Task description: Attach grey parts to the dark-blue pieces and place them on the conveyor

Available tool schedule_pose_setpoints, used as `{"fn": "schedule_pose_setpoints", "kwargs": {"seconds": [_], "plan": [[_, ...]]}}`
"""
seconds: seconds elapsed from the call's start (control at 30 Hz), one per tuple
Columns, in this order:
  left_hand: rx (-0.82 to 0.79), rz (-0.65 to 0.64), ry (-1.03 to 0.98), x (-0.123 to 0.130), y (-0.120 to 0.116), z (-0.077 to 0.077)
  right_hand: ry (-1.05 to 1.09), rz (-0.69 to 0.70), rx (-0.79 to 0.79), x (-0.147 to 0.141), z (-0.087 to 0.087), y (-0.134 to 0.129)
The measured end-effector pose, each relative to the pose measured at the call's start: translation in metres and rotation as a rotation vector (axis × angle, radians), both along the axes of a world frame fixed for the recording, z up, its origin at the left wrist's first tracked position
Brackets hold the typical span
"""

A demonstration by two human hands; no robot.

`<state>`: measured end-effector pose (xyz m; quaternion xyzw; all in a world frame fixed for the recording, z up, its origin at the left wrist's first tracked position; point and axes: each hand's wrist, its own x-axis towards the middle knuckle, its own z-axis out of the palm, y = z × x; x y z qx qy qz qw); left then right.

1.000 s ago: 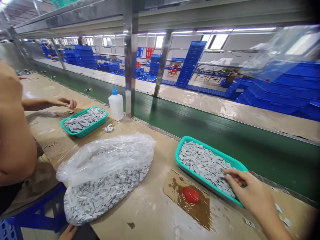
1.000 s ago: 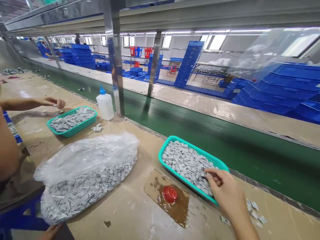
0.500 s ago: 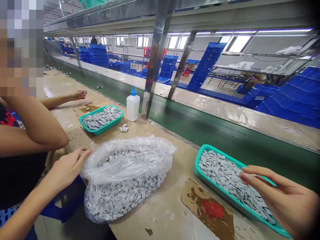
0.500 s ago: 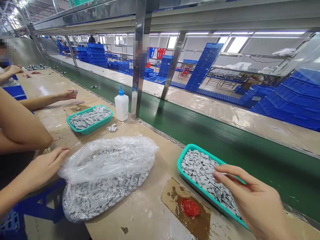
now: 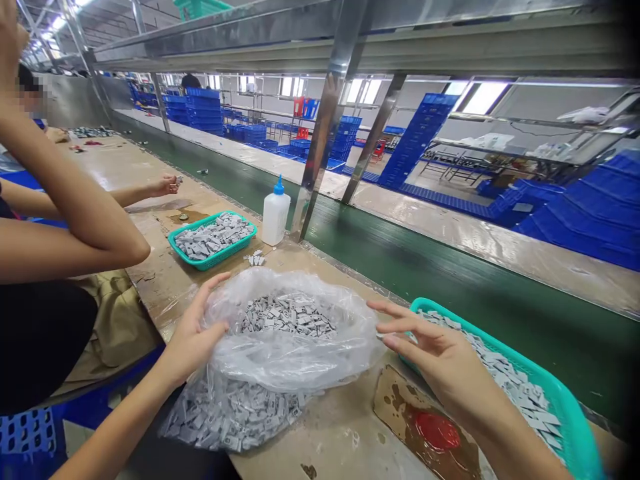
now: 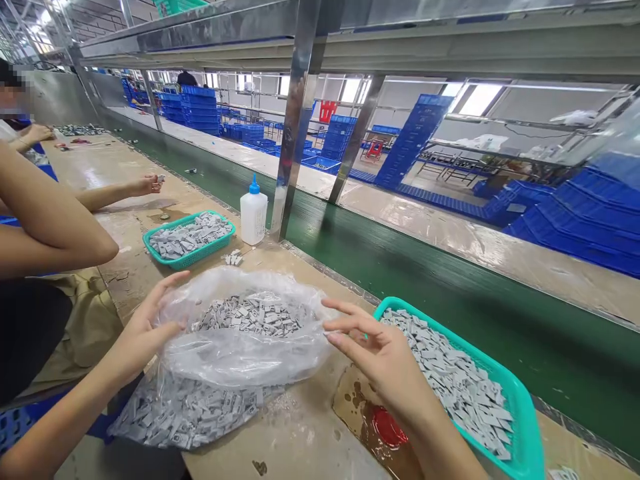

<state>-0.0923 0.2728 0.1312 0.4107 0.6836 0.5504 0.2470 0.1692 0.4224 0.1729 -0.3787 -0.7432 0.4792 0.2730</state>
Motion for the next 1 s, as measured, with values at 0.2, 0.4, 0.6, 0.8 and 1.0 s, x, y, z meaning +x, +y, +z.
{"fn": "schedule_pose_setpoints", "kwargs": {"seconds": [0.2, 0.4, 0.6, 0.8, 1.0], "plan": [[0.188, -0.133, 0.066, 0.009, 0.028, 0.027, 0.034, -0.12, -0.356, 0.01, -0.013, 0.026], [0.199, -0.2, 0.076, 0.018, 0.035, 0.036, -0.046, -0.036, -0.373, -0.034, -0.021, 0.044], [0.18, -0.088, -0.271, 0.018, 0.04, 0.034, 0.142, -0.133, -0.22, -0.046, -0.01, 0.052], [0.191, -0.027, -0.669, 0.021, 0.03, 0.057, 0.319, -0.266, -0.286, -0.038, 0.021, 0.066], [0.17, -0.02, -0.478, -0.013, 0.03, 0.039, 0.4, -0.324, -0.254, -0.041, 0.017, 0.078]]}}
